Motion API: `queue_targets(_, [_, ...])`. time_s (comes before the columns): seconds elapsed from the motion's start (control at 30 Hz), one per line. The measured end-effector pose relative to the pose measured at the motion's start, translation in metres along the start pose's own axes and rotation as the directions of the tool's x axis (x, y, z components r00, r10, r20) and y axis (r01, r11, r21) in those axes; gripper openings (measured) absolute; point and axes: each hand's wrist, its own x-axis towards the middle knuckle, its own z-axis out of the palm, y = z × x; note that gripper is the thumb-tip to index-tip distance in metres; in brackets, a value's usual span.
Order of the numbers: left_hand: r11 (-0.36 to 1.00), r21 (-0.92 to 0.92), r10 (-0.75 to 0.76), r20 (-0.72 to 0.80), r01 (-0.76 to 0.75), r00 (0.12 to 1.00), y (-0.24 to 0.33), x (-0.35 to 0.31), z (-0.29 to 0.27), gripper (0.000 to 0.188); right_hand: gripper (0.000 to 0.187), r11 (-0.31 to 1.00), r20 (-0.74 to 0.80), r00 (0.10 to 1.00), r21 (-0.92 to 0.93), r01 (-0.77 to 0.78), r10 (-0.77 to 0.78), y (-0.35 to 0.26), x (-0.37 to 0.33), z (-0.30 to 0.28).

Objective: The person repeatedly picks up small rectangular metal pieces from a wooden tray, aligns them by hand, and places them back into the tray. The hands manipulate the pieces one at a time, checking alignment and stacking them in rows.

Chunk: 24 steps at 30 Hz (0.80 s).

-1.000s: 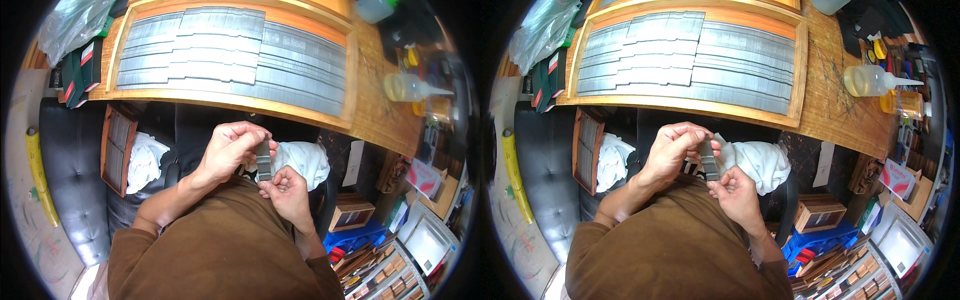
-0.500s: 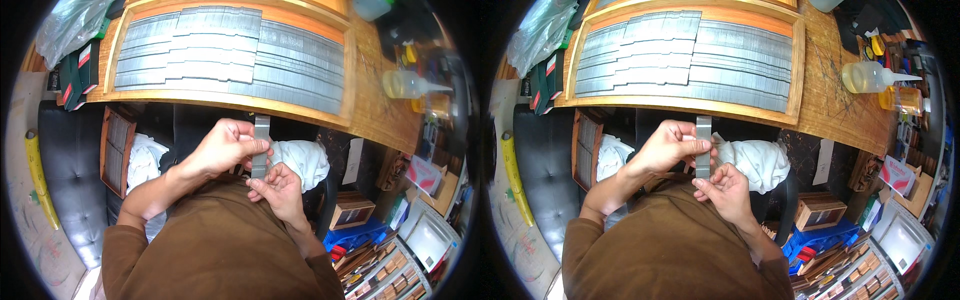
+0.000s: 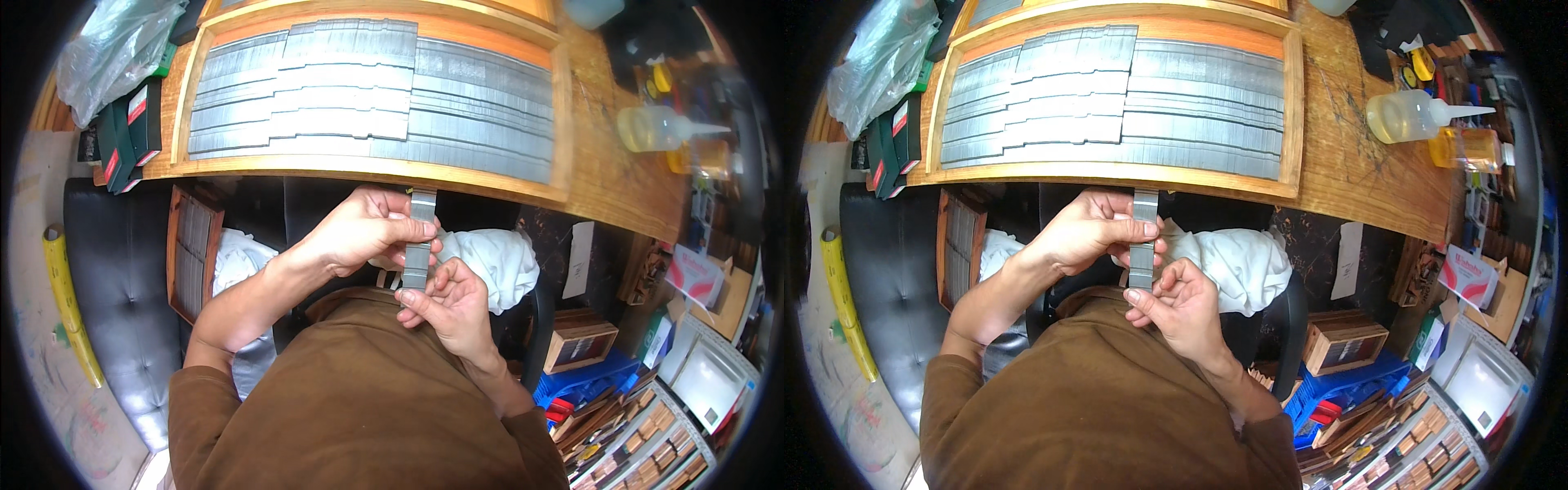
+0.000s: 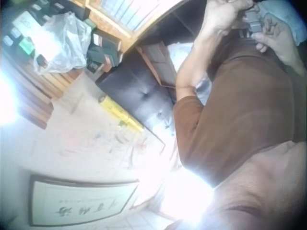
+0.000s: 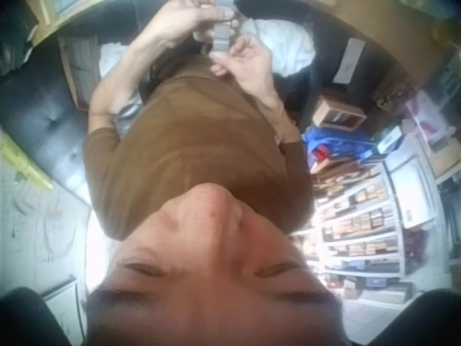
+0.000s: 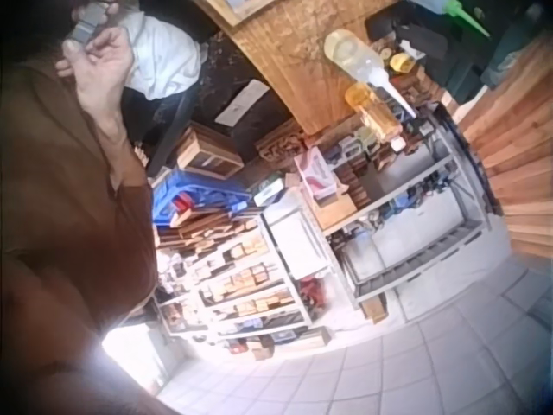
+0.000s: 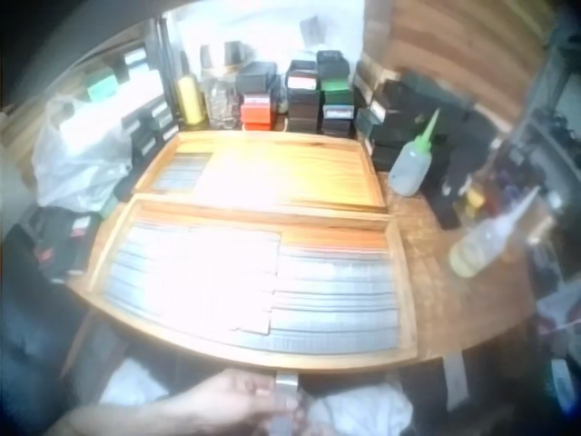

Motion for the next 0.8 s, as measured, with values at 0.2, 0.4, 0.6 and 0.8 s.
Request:
queue_targets(0.2, [1.000, 0.027, 0.013, -0.001, -0.013, 1.000, 0.000, 0.002, -0.001, 0.025, 0.033, 0.998, 0.038, 0.999, -0.054, 0.027, -0.025, -0.001, 0.003, 0.000])
queue_targets(0.4, [1.000, 0.019, 0.001, -0.002, -0.001, 1.000, 0.001, -0.004, -0.005, 0.021, 0.037, 0.931, 0.000, 0.972, -0.286, 0.226, -0.236, -0.033, 0.046, -0.015])
queue_targets(0.6, [0.996, 0.049, 0.074, 0.003, -0.074, 0.997, -0.003, -0.001, -0.003, 0.020, 0.021, 0.982, 0.055, 0.986, -0.096, 0.163, -0.159, -0.043, 0.073, 0.003])
queue_targets(0.8, [0.998, 0.034, 0.058, 0.004, -0.058, 0.998, 0.000, 0.000, -0.001, 0.018, 0.018, 0.986, 0.093, 0.982, 0.019, 0.165, -0.166, -0.045, 0.077, 0.005])
